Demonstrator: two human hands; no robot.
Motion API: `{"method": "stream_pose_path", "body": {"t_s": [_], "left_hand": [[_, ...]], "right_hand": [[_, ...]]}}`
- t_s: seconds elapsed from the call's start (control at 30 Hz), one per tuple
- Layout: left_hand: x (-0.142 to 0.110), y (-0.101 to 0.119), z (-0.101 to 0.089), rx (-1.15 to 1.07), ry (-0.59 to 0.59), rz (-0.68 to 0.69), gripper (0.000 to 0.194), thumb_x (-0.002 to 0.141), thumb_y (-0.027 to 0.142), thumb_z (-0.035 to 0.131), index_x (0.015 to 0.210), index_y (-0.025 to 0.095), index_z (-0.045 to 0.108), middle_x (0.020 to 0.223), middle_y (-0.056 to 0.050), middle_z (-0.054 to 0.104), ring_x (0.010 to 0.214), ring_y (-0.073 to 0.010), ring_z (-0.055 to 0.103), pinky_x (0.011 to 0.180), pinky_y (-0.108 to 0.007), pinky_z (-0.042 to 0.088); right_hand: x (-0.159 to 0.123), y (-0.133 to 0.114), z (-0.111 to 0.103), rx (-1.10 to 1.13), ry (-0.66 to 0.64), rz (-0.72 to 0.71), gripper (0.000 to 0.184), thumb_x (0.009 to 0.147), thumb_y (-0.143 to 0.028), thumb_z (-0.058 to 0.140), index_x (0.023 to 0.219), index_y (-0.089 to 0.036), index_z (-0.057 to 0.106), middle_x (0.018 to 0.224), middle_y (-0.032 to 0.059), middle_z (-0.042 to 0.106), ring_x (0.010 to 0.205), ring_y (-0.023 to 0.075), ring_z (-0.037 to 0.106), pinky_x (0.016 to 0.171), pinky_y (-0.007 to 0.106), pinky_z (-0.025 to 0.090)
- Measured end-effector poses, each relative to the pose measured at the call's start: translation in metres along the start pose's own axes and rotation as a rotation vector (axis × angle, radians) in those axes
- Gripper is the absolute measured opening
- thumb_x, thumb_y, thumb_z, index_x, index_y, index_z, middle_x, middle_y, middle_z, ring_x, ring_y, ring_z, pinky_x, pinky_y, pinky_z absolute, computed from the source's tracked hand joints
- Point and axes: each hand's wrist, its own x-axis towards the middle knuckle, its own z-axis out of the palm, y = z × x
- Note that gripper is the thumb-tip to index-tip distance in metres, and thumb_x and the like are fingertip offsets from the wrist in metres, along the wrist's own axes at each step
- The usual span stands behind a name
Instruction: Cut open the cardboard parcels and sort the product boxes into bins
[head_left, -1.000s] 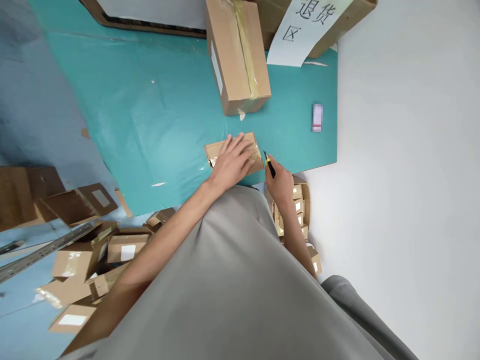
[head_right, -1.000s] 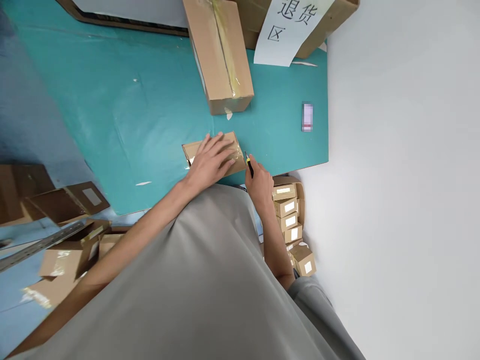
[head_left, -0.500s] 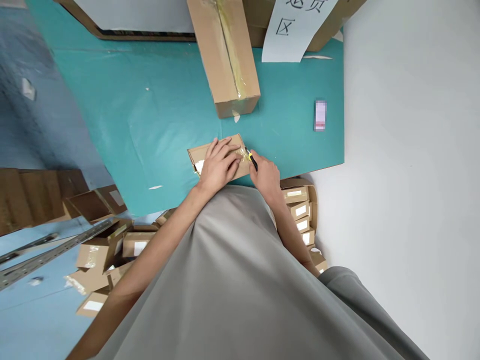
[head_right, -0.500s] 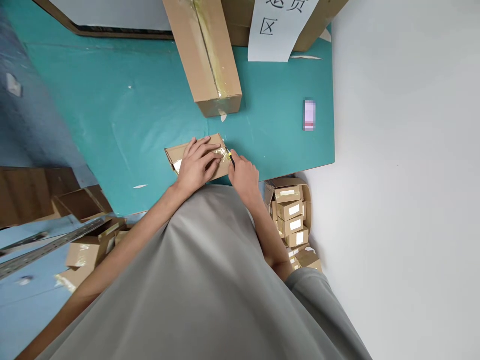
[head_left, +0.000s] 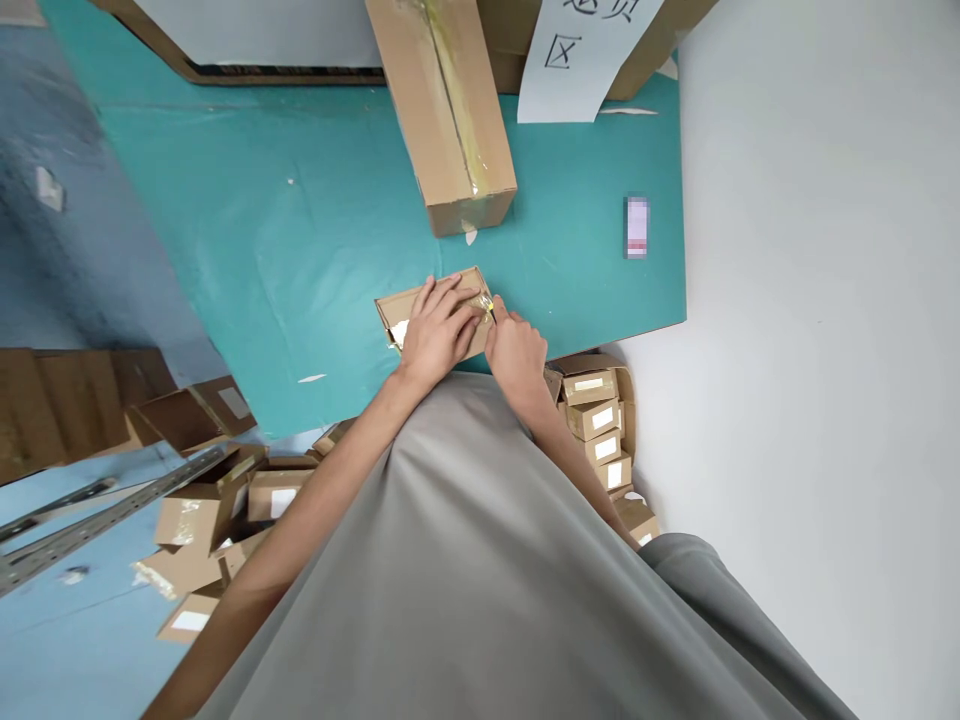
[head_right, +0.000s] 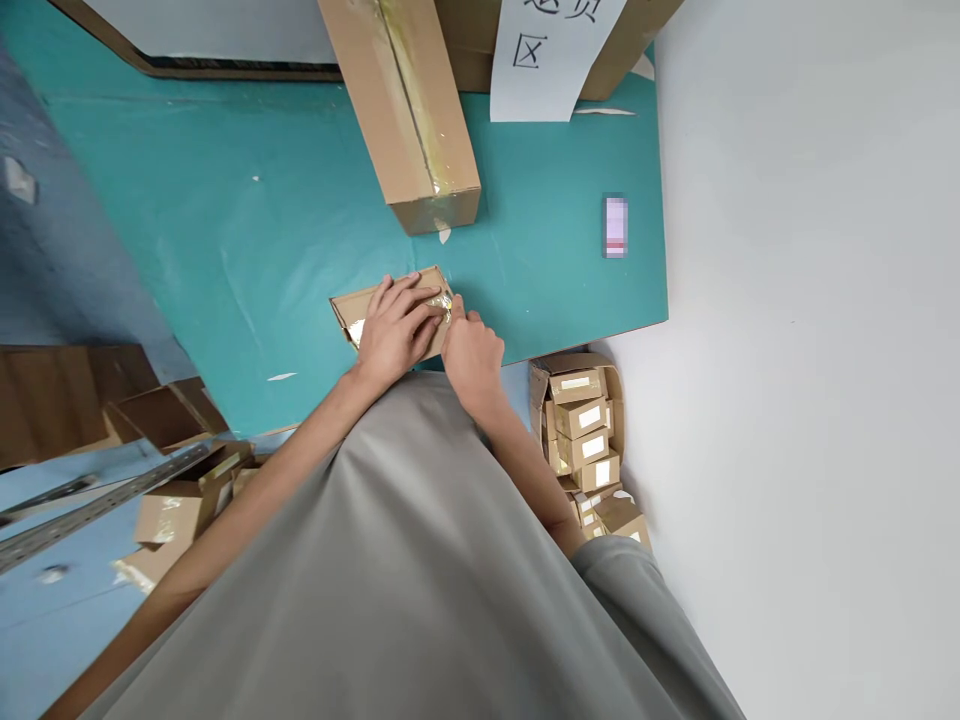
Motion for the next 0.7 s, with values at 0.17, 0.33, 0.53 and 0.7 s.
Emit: {"method": "stream_pose_path", "body": {"t_s": [0.17, 0.33, 0.53, 0.7], "left_hand": [[-0.001, -0.004, 0.003, 0.048, -0.007, 0.034, 0.023, 0.111, 0.041, 0.061, 0.115, 0.032, 0.082, 0.151, -0.007, 0.075, 0.165, -0.0344, 0.052, 0.147, -0.068, 0.017], [-0.004, -0.011, 0.006, 0.207, 0.017, 0.127, 0.031, 0.117, 0.04, 0.05, 0.118, 0.027, 0.079, 0.151, -0.01, 0.075, 0.164, -0.0325, 0.053, 0.145, -0.068, 0.025], [-0.006, -0.014, 0.007, 0.211, 0.042, 0.173, 0.033, 0.119, 0.042, 0.049, 0.119, 0.027, 0.078, 0.15, -0.01, 0.075, 0.164, -0.034, 0.054, 0.143, -0.07, 0.029], [-0.007, -0.015, 0.002, 0.197, 0.034, 0.168, 0.035, 0.119, 0.044, 0.049, 0.129, 0.025, 0.076, 0.155, -0.013, 0.073, 0.166, -0.0348, 0.052, 0.144, -0.069, 0.028]], "right_hand": [[-0.01, -0.003, 0.004, -0.026, -0.024, 0.059, 0.06, 0.118, -0.018, 0.038, 0.179, -0.02, 0.044, 0.13, 0.0189, 0.084, 0.116, 0.0317, 0.084, 0.098, 0.041, 0.065], [-0.029, 0.006, 0.014, -0.068, -0.077, 0.157, 0.057, 0.119, -0.021, 0.041, 0.175, -0.02, 0.05, 0.125, 0.0182, 0.086, 0.117, 0.0317, 0.085, 0.098, 0.039, 0.063], [-0.047, 0.002, 0.008, -0.078, -0.048, 0.138, 0.058, 0.122, -0.028, 0.035, 0.178, -0.02, 0.046, 0.129, 0.019, 0.086, 0.115, 0.0329, 0.084, 0.097, 0.038, 0.061], [-0.031, 0.005, 0.008, -0.021, 0.104, 0.054, 0.06, 0.123, -0.032, 0.03, 0.181, -0.023, 0.041, 0.144, 0.0181, 0.08, 0.116, 0.0331, 0.081, 0.096, 0.038, 0.06]]}}
